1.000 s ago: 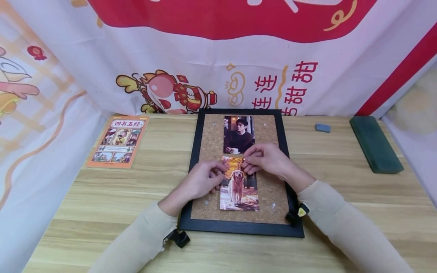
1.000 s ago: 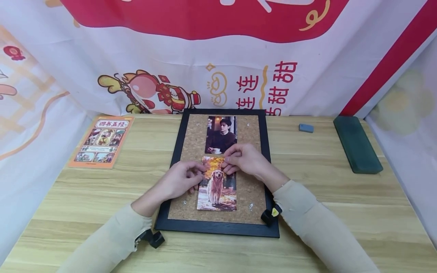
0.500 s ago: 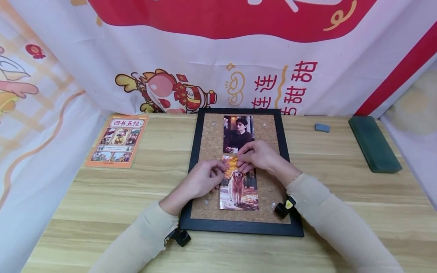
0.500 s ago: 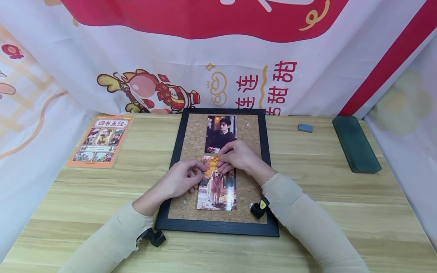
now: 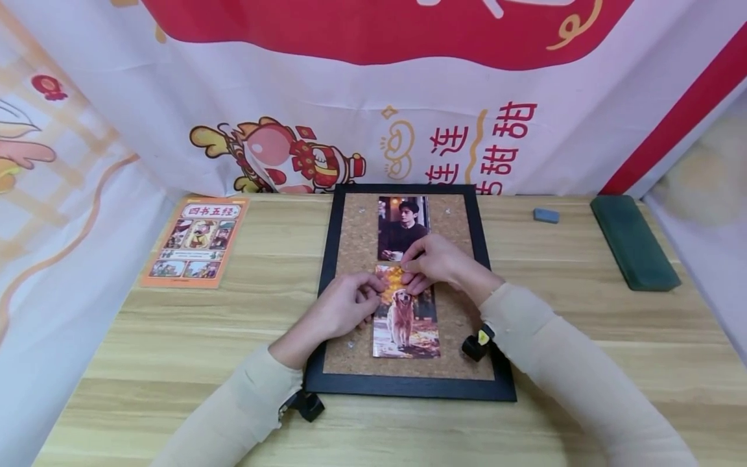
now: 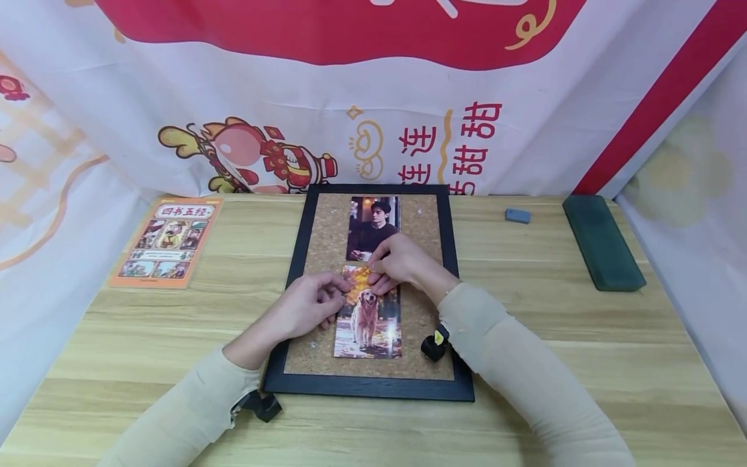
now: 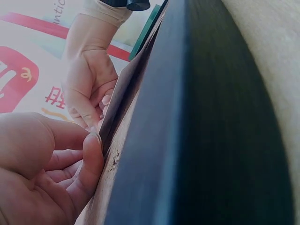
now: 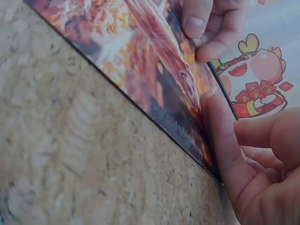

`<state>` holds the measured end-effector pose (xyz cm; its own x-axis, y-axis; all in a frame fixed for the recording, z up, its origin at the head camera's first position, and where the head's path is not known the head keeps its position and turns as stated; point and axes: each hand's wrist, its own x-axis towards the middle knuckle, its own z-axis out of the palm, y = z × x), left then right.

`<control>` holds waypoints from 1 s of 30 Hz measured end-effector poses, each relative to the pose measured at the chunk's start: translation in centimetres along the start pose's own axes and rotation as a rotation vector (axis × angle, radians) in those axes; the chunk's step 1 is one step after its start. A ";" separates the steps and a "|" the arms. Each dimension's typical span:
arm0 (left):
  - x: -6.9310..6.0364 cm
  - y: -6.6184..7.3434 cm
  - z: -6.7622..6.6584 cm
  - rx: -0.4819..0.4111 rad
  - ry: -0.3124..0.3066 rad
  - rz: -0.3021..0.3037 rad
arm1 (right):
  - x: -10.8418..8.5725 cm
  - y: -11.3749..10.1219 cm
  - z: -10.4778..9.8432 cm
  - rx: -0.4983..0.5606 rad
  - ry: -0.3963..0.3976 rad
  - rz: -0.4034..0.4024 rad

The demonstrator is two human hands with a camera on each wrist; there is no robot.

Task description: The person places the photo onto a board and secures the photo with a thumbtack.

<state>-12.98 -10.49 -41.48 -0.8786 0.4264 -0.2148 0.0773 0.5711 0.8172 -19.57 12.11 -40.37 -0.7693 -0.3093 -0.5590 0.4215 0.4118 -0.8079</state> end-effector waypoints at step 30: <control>-0.1 -0.2 -0.2 0.003 0.017 0.004 | -0.1 0.6 0.5 -0.191 0.087 -0.050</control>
<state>-13.05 -10.80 -41.57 -0.8860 0.4169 -0.2027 0.0819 0.5712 0.8167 -18.99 11.99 -40.84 -0.8291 -0.2614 -0.4942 0.2894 0.5557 -0.7794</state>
